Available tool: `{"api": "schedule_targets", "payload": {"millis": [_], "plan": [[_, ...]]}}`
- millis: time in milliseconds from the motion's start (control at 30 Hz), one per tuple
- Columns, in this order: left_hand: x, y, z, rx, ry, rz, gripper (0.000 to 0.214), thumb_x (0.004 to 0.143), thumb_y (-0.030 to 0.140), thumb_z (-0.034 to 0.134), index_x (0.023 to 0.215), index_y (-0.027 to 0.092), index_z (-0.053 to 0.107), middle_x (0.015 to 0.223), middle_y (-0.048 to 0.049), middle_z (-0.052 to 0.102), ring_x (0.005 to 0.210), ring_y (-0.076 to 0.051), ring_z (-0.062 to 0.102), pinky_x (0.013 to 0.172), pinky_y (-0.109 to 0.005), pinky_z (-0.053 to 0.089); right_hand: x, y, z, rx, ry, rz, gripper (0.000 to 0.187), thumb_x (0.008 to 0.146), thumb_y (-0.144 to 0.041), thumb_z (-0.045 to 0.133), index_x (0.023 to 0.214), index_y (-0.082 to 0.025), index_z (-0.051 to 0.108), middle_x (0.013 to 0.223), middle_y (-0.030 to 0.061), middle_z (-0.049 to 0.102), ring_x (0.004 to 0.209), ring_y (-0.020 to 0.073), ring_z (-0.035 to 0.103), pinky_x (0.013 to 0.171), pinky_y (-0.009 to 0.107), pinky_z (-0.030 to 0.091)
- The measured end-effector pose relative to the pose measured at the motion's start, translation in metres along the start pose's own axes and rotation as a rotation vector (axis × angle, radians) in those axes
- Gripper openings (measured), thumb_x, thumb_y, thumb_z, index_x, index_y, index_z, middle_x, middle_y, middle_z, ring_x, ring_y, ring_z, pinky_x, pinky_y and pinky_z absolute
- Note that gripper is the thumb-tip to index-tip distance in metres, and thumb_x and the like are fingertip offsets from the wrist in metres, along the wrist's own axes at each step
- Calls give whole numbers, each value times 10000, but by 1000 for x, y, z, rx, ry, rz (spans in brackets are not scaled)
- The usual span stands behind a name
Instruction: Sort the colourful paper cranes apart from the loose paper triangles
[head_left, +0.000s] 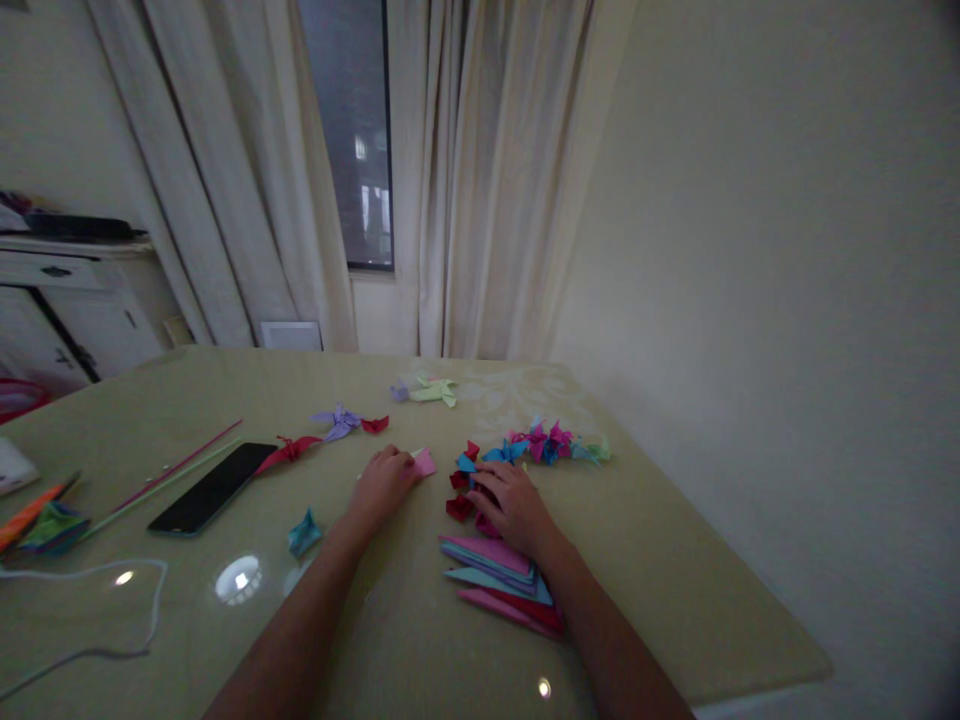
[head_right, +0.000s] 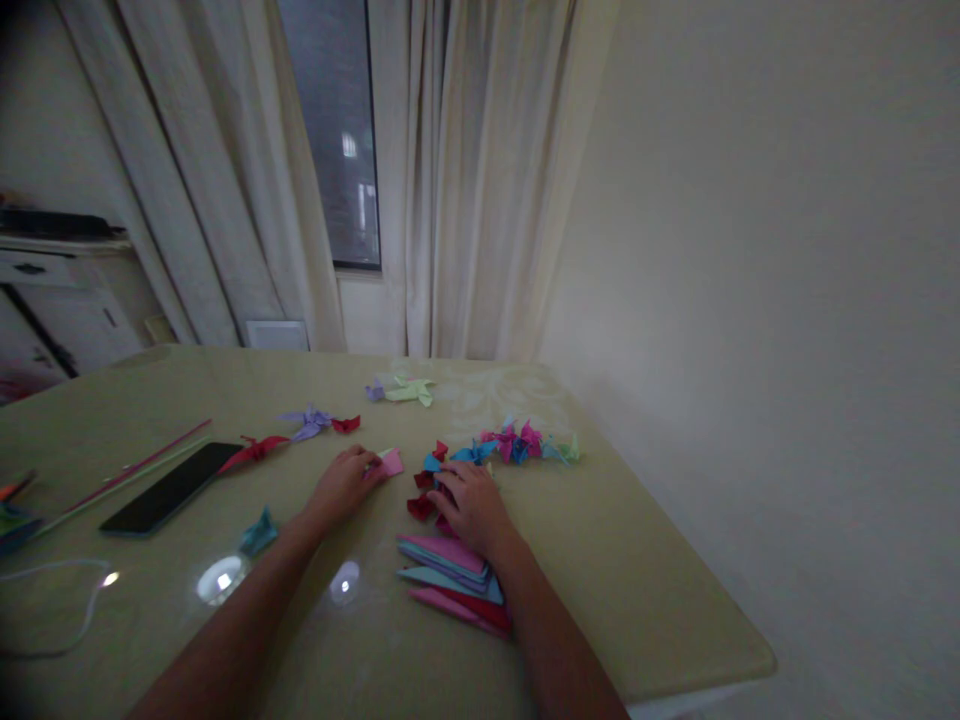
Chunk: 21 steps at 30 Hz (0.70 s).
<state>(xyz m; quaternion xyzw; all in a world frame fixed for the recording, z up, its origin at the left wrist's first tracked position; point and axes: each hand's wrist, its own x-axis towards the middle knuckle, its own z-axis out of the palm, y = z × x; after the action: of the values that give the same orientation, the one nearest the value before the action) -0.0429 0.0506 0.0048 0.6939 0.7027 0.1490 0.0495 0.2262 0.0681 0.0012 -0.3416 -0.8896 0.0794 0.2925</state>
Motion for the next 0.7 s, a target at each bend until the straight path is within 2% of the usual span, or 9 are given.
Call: {"api": "schedule_targets", "payload": {"millis": [167,300,400,500,600,700], "plan": [[1,3,2,0,13,58,259,1022,257,550,936,188,785,1119,-141,719,1111,-269,666,981,-362,483,0,0,-2,58,37,18,253,1048,-348,664,1241,-213,756,1232,125,744,1130,283,682,1011,453,535],[0,10,4,-28,76,38,241,1003,178,527,927,205,754,1105,-143,732,1128,-295,660,988,-398,469,0,2,-2,97,88,41,238,1055,-347,643,1227,-228,757,1183,113,741,1105,268,675,994,430,536],[0,14,2,-90,150,-24,269,1040,205,450,960,191,706,1014,-150,738,1038,-303,687,911,-396,480,0,3,-2,129,126,57,254,1071,-362,606,1228,-224,750,1156,109,740,1094,263,669,997,428,524],[-1,21,-3,-190,216,-62,344,1098,284,324,1041,196,651,860,-95,722,850,-259,707,763,-336,473,2,2,-4,194,181,65,281,1083,-394,575,1211,-213,749,1117,111,741,1069,262,673,979,417,523],[-6,36,-4,-334,222,23,381,1119,399,288,1072,222,621,755,-12,682,717,-196,680,661,-272,448,3,-1,-7,286,261,93,315,1090,-440,548,1156,-215,757,1086,106,749,1039,256,685,951,396,531],[-14,57,2,-632,204,188,350,1080,481,407,1102,213,631,725,20,644,662,-171,617,611,-251,429,3,-1,-13,384,368,153,396,1112,-473,475,1059,-207,764,1014,89,762,973,239,698,893,365,536]]}}
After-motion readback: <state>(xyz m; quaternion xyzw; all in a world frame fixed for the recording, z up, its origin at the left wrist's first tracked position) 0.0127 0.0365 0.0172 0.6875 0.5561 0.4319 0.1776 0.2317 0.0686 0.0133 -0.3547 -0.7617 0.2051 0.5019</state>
